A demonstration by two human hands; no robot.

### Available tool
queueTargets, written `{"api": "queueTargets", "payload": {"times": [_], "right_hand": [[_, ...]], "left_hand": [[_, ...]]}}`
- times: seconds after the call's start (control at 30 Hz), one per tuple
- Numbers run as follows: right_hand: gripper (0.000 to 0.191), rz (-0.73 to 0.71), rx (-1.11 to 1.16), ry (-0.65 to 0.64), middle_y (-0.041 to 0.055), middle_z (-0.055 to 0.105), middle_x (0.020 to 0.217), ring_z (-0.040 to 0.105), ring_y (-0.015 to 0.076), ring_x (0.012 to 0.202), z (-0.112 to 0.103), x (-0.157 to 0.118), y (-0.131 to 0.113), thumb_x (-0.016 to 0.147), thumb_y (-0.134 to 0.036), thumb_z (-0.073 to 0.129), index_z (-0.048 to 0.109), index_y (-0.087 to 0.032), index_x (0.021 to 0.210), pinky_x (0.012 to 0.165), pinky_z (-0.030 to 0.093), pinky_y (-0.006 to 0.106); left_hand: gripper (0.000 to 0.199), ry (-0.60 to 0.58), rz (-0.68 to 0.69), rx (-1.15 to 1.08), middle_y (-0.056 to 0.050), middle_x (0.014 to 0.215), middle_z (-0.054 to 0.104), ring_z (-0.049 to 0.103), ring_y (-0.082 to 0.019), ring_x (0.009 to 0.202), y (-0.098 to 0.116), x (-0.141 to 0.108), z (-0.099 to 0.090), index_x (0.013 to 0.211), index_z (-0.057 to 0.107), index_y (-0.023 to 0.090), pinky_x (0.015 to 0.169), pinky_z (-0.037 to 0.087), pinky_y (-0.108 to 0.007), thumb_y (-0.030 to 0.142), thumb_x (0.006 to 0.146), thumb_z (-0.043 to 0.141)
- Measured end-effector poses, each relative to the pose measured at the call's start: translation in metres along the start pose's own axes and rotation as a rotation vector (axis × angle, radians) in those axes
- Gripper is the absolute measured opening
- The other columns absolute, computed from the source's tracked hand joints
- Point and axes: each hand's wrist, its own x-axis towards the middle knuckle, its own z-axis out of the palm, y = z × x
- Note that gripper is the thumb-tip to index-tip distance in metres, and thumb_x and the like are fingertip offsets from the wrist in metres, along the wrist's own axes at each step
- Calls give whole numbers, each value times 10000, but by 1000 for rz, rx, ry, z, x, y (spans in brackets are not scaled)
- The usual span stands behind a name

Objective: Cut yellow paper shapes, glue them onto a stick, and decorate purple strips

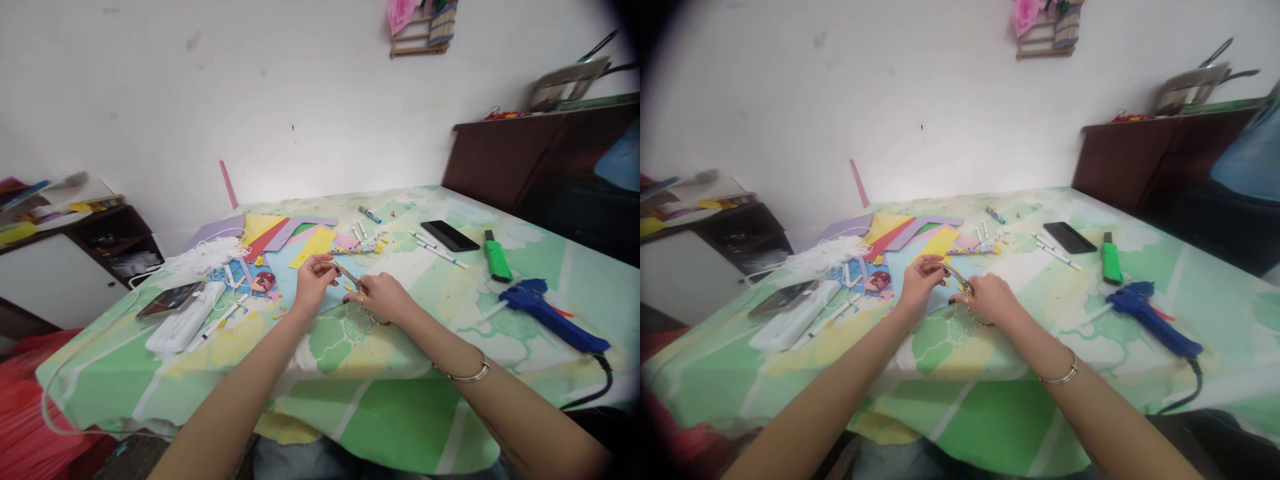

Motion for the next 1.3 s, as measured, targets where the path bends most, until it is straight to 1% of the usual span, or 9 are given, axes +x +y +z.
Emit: {"api": "queueTargets", "payload": {"times": [0.33,0.63,1.03,1.17,1.3], "right_hand": [[540,-5,-12,-8,87,638,680,601,210,663,0,-1,-1,783,-692,433,614,-186,729,527,278,253],[594,-8,-22,-30,96,641,693,597,212,661,-1,-1,-1,795,-720,358,611,-184,755,524,278,249],[624,-8,-10,-44,99,625,718,591,209,667,-1,-3,0,808,-722,312,617,-177,810,535,287,254],[621,0,-5,-53,103,629,737,589,209,676,-1,-3,-1,812,-716,315,622,-177,849,539,290,253],[636,2,-19,-48,104,635,736,592,214,677,-2,-2,-1,806,-730,296,620,-183,834,539,287,255]], "left_hand": [[269,-2,3,-1,9,689,611,613,-120,614,0,0,-1,853,582,156,535,474,-225,174,602,676],[273,0,5,-7,17,677,609,609,-114,607,-1,0,-1,854,585,150,539,475,-223,163,597,678],[299,-20,-49,-46,6,661,630,598,-102,548,-5,1,0,844,578,141,551,469,-230,177,579,712],[318,-30,-59,-69,3,664,637,601,-108,557,-7,2,-1,848,577,141,572,476,-247,193,572,728],[312,-31,-60,-76,6,659,634,604,-111,570,-8,3,-1,848,580,144,577,474,-247,190,575,726]]}}
